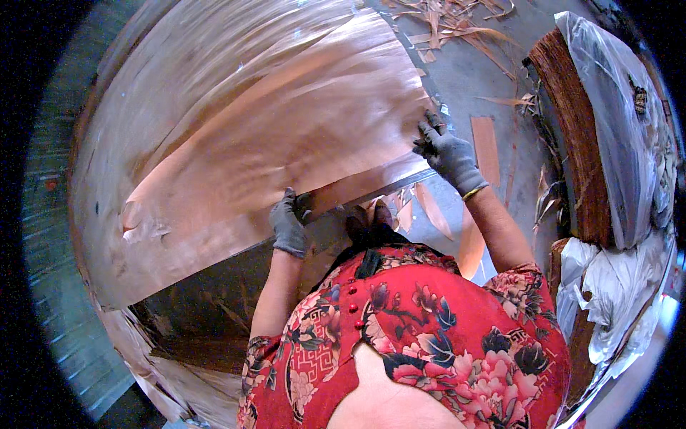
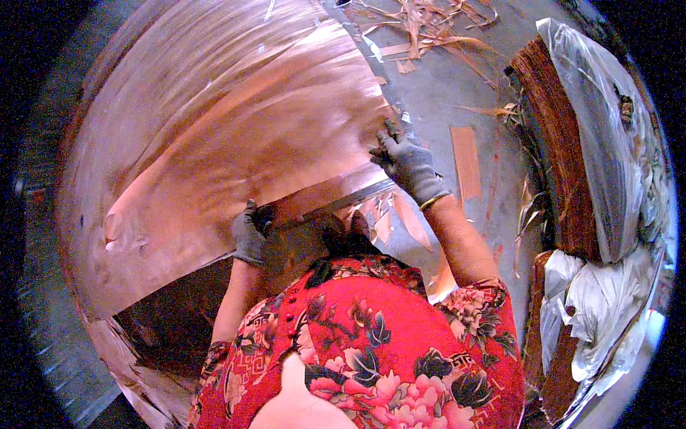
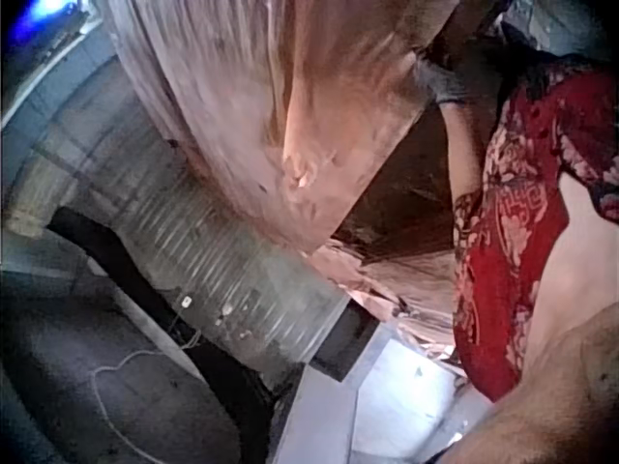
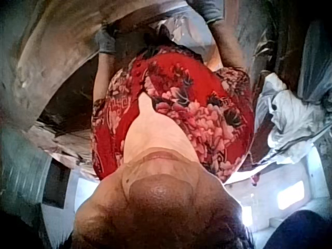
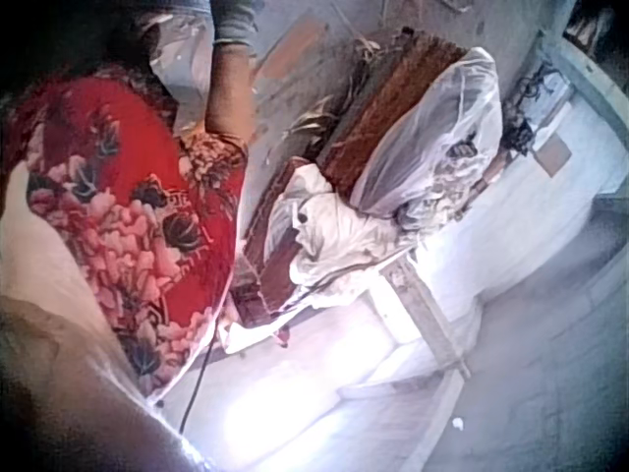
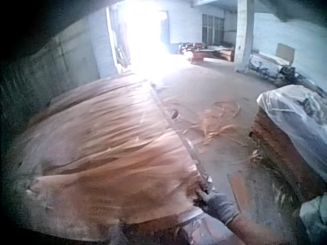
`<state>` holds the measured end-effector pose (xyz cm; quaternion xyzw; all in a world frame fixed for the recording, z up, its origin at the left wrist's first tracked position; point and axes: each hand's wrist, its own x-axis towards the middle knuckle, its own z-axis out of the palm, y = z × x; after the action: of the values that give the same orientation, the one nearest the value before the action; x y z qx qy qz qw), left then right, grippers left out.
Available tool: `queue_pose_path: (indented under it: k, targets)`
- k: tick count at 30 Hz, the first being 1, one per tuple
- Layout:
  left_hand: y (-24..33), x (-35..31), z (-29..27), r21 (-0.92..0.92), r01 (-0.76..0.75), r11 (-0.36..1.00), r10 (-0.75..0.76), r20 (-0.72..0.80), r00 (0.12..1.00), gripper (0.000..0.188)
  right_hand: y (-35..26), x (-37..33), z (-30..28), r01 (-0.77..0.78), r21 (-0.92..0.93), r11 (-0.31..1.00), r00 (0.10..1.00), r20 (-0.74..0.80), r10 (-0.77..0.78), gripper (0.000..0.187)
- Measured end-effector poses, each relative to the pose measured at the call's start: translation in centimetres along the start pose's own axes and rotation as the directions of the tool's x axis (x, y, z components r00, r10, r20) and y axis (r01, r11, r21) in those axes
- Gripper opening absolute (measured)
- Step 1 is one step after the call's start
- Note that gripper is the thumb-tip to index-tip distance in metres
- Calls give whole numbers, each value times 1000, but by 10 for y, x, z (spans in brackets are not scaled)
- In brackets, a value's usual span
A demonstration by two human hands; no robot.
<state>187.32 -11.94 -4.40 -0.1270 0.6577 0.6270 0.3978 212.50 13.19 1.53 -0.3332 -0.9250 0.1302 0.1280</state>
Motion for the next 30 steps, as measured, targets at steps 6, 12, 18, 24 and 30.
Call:
queue_pose_path:
  k: [6,12,18,24,30]
  targets:
    - [-6,5,1,-169,54,984,-34,119,992,22,8,1,10,115,-147,983,981,-140,-135,40]
    - [53,-6,-12,-369,123,921,-17,278,960,23,1,11,7,-47,7,999,997,61,46,42]
    - [86,-20,-10,-15,61,998,-54,304,951,29,0,20,-8,-104,93,990,980,177,86,36]
    - [39,-2,-25,44,81,996,-89,211,973,27,-9,15,8,-37,-24,999,997,68,39,38]
    - [33,-3,-22,68,119,991,-129,187,974,25,-16,11,6,-97,-22,995,993,60,98,37]
